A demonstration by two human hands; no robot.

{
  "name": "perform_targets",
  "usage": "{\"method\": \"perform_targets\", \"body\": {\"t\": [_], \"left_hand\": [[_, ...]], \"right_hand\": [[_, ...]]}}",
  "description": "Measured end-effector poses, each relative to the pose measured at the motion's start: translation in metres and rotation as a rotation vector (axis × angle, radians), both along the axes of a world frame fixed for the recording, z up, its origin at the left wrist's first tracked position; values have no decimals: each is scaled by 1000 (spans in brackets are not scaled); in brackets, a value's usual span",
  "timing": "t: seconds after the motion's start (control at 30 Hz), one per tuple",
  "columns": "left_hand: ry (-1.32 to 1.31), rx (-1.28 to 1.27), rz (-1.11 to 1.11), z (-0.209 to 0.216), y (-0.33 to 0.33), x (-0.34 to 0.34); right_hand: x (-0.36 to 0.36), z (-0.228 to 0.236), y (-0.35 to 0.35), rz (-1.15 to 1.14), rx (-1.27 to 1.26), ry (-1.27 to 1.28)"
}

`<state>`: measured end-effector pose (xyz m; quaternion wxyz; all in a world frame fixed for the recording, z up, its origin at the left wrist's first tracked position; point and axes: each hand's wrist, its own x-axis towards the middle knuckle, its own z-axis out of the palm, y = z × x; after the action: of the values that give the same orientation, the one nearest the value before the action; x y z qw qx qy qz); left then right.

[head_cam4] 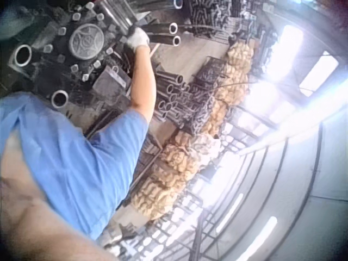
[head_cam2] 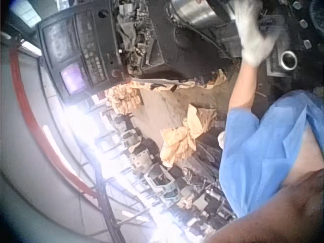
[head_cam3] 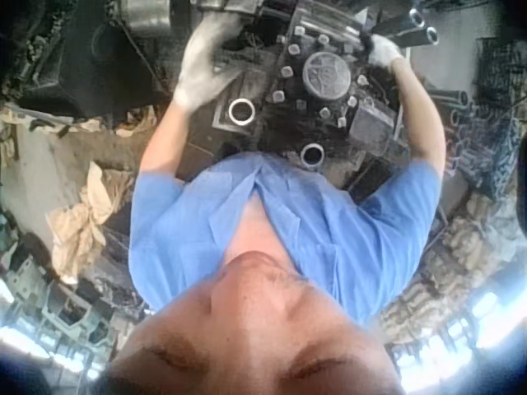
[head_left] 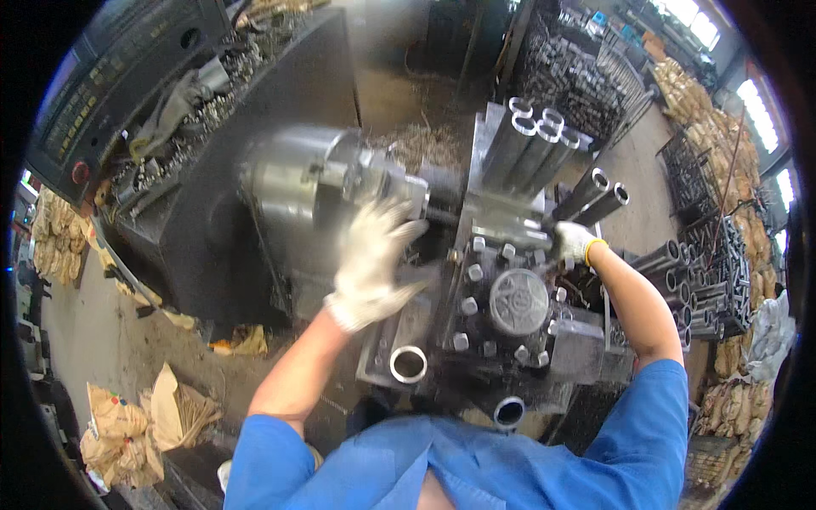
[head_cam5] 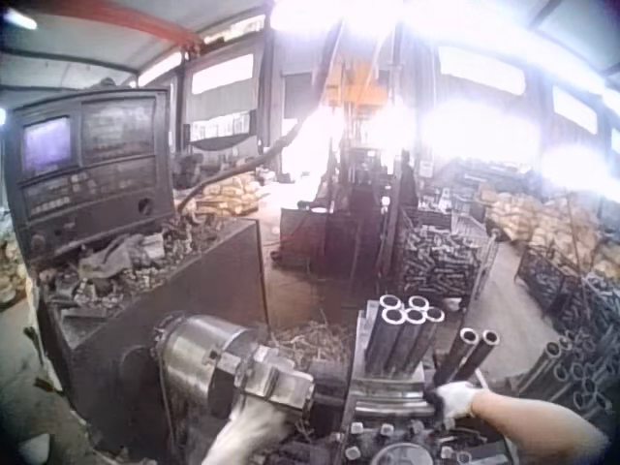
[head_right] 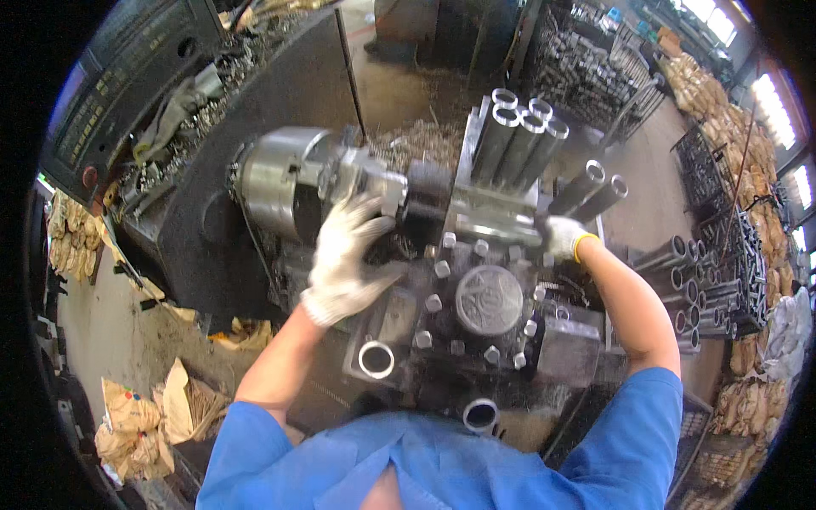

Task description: The person operates a metal turning machine in a workshop, repeatedly loading cylindrical metal tubes into the chuck, starting the machine, and removing the processed tubes. The person places the finished tubes into a nearby metal basket.

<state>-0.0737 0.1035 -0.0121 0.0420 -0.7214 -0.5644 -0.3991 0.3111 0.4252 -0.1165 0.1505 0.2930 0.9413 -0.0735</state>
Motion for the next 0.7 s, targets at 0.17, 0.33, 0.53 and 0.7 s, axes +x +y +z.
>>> {"method": "perform_targets", "body": {"t": [0.17, 0.33, 0.53, 0.7], "left_hand": [[-455, -318, -197, -26, -111, 34], [-796, -104, -154, -60, -94, 40], [-1418, 314, -208, 59, -14, 46], [-1045, -119, 15, -10, -38, -1]], "right_hand": [[-36, 127, -70, -294, 36, 91], [-101, 221, -126, -135, -291, 640], [-188, 250, -223, 137, -344, 458], [-136, 224, -139, -99, 65, 348]]}}
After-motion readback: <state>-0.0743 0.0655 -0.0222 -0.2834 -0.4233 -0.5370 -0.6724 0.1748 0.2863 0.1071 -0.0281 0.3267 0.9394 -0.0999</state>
